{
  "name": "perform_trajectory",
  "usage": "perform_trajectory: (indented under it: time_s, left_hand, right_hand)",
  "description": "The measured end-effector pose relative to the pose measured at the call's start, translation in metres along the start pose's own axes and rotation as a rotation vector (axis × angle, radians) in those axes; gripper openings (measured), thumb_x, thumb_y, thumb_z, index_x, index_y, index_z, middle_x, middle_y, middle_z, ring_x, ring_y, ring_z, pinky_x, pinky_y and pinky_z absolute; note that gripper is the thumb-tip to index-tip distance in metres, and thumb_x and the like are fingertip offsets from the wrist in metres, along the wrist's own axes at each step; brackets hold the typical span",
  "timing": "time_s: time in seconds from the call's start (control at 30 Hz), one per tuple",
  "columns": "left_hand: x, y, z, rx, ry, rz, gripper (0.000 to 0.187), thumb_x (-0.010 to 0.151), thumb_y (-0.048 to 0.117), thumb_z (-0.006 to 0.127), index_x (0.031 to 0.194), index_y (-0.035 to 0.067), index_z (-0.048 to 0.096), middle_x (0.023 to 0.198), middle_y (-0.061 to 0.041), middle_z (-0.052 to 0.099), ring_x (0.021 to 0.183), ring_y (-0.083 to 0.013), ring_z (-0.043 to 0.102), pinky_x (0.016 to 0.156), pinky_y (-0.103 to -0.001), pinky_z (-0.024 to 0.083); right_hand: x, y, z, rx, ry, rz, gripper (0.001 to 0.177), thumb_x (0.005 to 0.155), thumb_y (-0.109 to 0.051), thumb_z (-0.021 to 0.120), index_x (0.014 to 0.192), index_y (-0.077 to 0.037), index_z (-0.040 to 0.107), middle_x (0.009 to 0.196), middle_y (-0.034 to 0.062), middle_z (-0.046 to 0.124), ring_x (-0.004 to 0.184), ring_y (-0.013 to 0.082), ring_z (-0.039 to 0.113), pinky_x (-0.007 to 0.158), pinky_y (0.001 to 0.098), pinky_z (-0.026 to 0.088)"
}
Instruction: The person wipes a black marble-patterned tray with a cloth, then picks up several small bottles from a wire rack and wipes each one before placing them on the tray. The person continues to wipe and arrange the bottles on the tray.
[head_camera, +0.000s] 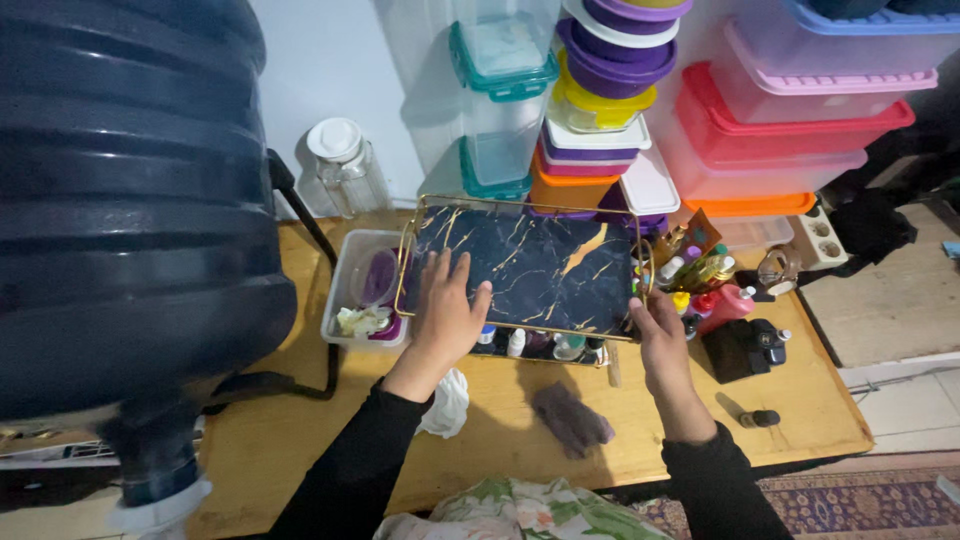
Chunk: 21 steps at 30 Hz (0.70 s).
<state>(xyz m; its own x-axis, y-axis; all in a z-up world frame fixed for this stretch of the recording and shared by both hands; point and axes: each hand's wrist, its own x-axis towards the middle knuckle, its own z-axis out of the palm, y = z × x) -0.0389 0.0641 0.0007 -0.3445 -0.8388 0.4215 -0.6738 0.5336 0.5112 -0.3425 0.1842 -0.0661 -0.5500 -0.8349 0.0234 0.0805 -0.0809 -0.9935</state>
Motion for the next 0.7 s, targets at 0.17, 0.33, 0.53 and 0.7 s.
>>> perform_trajectory:
  time_s: [0.17,0.33,0.53,0.7]
  left_hand:
    - [0.002,0.003,-0.005,0.11,-0.107,-0.009,0.059,0.096,0.037,0.06,0.138,-0.005,0.056,0.146,-0.032,0.047,0.141,-0.0493,0.036,0.117,-0.054,0.029]
    - [0.002,0.006,-0.004,0.155,-0.119,0.011,0.06,0.096,0.039,0.059,0.138,-0.004,0.056,0.146,-0.032,0.047,0.142,-0.0483,0.036,0.117,-0.053,0.028]
    - [0.004,0.01,-0.006,0.176,-0.11,0.015,0.061,0.095,0.039,0.06,0.136,-0.005,0.057,0.145,-0.033,0.048,0.142,-0.0477,0.037,0.118,-0.052,0.028]
    - [0.001,0.011,-0.006,0.168,-0.093,0.012,0.059,0.094,0.038,0.061,0.134,-0.005,0.059,0.145,-0.033,0.048,0.141,-0.0475,0.039,0.118,-0.051,0.029]
  right_hand:
    - [0.001,-0.004,-0.053,-0.132,0.133,-0.01,0.036,0.103,-0.022,0.06,0.133,-0.004,0.063,0.107,0.0057,0.07,0.078,0.0121,0.059,0.068,0.027,0.046]
    - [-0.005,-0.005,-0.139,-1.161,0.499,-0.365,0.036,0.09,-0.021,0.078,0.122,-0.008,0.07,0.113,0.0164,0.07,0.1,0.0348,0.067,0.084,0.044,0.053]
    - [0.009,0.021,-0.191,-1.284,0.385,-0.229,0.048,0.078,-0.02,0.082,0.122,-0.008,0.066,0.113,0.0217,0.068,0.105,0.0427,0.066,0.087,0.0511,0.053]
    - [0.015,0.038,-0.195,-1.225,0.381,-0.076,0.061,0.081,-0.028,0.084,0.13,-0.004,0.056,0.11,0.0243,0.069,0.102,0.0452,0.066,0.085,0.0536,0.052]
